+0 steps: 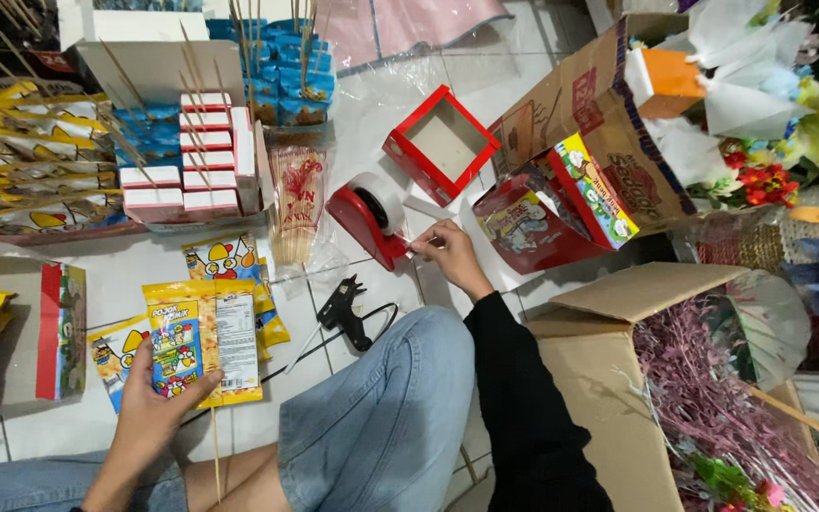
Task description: The person sits on the floor and assembles snack skewers by inserting wooden sticks into small snack packets and securing them with a hot glue gun. They repeatedly pick up packets, insert sticks, apply glue, and place the finished items aside.
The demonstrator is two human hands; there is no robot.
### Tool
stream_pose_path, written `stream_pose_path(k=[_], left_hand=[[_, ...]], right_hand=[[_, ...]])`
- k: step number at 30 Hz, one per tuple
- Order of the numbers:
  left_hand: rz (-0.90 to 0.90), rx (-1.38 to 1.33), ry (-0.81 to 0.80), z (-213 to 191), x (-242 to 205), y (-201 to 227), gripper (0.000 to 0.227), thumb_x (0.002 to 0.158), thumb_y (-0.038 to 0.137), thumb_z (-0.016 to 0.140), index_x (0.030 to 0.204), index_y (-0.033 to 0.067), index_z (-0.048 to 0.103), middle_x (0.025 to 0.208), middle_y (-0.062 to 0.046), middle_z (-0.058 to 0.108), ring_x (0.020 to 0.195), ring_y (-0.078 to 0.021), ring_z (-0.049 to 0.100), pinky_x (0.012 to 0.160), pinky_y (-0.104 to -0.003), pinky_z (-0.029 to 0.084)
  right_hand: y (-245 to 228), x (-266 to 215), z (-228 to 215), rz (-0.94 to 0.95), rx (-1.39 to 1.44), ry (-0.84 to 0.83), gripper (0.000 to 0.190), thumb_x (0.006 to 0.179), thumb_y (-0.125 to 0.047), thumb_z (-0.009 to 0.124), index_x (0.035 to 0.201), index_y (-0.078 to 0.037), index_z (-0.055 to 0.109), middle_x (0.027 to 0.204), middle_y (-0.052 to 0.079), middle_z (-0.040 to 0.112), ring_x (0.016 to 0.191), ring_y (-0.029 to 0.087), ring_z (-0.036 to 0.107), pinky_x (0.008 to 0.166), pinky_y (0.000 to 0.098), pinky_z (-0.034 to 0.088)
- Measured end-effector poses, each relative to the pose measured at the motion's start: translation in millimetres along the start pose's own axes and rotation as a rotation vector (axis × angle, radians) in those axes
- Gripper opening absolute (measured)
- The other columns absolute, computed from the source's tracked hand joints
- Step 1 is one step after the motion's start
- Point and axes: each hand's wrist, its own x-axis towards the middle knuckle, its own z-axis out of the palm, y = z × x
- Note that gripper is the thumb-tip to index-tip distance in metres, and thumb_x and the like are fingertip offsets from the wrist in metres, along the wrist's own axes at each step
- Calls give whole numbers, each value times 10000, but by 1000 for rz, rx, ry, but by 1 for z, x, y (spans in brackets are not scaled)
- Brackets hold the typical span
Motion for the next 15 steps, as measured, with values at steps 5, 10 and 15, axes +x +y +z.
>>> stream_pose_path(k=[5,10,15], left_hand=[[105,-1,-24,-4,15,-25,606,684,-39,719,1229,35,464,1132,-128,636,958,-204,604,879,-343,506],[71,9,-15,-2,7,-13,624,686,-38,715,1245,46,451,1143,-132,638,959,-221,613,860,-356,512],[113,-63,-45,-5,13,-24,615,686,-59,703,1234,48,446,1150,-139,637,977,-216,616,885,-358,519]], right_hand=[[-4,-12,-9,121,195,-102,160,866,-206,684,856,-47,676,788,49,668,734,120,648,701,237,560],[9,-5,-11,328,277,-206,185,856,-172,694,888,10,673,722,106,671,658,161,674,662,270,603],[10,1,-15,376,224,-281,188,883,-152,688,734,-54,629,634,34,588,594,99,581,596,245,560]])
